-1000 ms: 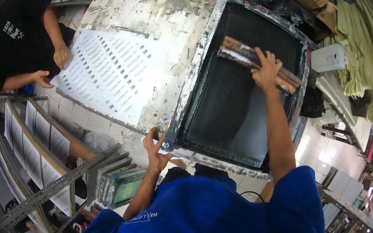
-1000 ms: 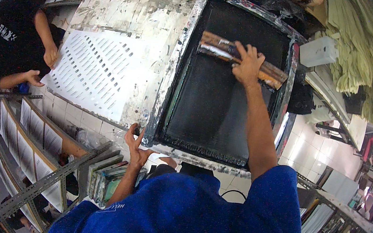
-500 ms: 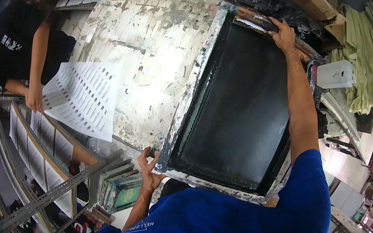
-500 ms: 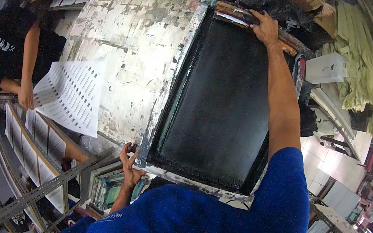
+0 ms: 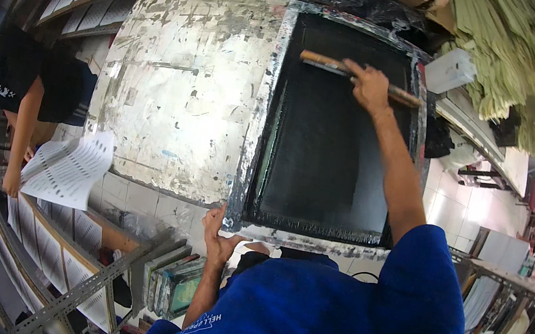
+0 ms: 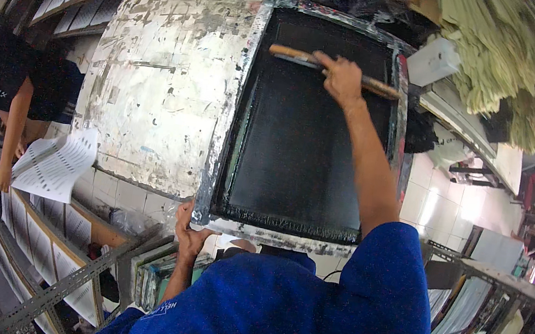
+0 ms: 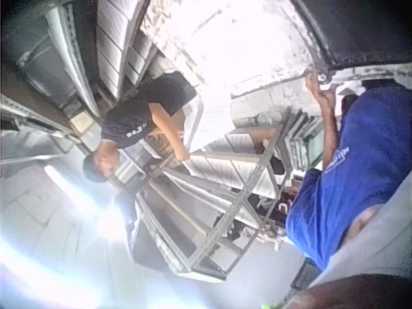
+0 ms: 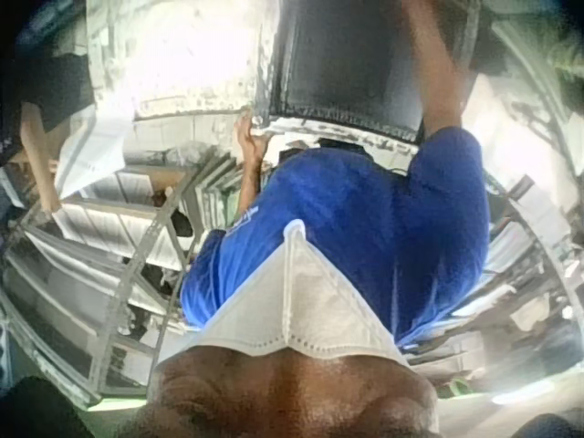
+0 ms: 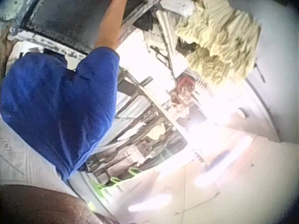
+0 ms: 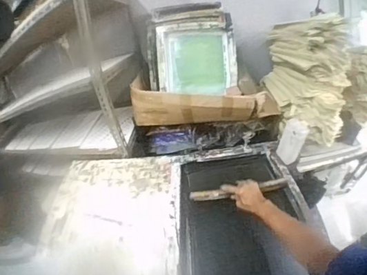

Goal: The person performs screen printing by placing a sheet of paper on a base, lowering a mesh frame, and using a squeegee to spread ink before lifting the frame and setting the paper aside.

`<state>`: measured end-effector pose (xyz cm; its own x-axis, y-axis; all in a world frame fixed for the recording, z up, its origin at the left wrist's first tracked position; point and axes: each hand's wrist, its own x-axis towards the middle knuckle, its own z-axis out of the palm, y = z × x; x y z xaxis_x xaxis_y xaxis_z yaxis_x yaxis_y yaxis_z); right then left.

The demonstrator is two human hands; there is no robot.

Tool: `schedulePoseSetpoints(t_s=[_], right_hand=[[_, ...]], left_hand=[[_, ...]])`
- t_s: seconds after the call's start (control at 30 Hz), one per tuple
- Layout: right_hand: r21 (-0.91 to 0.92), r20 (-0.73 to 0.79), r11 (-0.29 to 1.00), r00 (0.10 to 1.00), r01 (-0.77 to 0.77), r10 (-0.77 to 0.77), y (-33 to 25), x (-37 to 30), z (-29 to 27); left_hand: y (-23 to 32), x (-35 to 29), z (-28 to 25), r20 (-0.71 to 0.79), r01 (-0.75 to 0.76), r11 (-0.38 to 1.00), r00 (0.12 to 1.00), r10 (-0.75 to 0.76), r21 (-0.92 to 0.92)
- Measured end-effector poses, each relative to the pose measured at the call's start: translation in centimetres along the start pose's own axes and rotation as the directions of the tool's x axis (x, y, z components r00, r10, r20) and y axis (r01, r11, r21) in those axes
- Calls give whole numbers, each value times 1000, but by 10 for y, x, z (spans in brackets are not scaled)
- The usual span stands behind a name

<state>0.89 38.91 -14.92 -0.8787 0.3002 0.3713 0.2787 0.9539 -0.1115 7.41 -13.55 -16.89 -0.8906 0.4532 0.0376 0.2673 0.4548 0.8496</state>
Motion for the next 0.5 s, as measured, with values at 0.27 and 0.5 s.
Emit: schedulePoseSetpoints(t_s=[0.27,0.5], right_hand=[[133,-44,991,999,10,-4,-123,-137,-113],[193,234,964,963,-181,134,-216,-199,-239]], left_hand=[[28,10,-11,-43,-75,984,997,69,-164],[65,22,-27,-132,-151,967,983,125,-205]])
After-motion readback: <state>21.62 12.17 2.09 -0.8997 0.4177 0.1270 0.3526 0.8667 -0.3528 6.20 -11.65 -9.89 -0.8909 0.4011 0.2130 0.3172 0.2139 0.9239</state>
